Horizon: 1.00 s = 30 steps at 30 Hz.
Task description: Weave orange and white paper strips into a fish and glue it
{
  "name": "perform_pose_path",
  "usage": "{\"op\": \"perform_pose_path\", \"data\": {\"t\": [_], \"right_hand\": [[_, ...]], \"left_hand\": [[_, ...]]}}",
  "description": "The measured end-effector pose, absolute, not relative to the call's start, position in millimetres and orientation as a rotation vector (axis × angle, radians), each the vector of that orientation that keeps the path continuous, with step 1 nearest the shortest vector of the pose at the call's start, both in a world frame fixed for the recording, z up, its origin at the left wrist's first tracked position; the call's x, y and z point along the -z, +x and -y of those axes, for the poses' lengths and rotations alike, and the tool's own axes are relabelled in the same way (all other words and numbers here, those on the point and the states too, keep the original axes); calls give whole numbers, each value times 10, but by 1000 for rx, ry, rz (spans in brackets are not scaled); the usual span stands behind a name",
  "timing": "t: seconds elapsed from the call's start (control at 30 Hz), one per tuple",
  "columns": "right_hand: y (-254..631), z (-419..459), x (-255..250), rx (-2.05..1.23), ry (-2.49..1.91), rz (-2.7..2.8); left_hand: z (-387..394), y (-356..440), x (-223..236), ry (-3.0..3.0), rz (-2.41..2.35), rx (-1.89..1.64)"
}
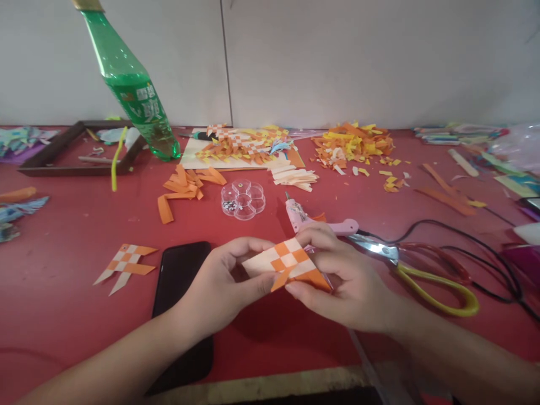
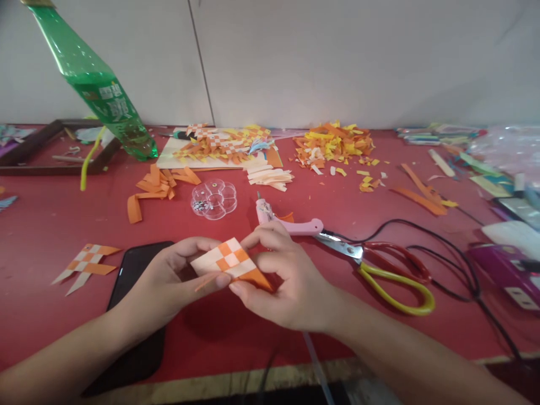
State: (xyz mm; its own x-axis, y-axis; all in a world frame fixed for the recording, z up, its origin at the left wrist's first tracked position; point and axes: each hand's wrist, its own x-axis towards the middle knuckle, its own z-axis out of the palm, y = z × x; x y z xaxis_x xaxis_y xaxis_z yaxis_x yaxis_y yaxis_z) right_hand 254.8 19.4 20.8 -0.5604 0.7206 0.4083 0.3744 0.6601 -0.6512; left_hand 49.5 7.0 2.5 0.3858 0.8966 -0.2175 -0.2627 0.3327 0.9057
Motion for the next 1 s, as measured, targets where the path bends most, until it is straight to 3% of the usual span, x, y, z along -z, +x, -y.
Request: {"op": "perform_pose_path", "data": {"t": [0.67,1.0], "right_hand": [[2624,-224,-183,-889,-873,2042],[2582,-226,-202,-824,-893,2059]], "left_hand": [[-57,477,-32,1032,-894,-882],[-45,501,-69,887,-924,-852]]}}
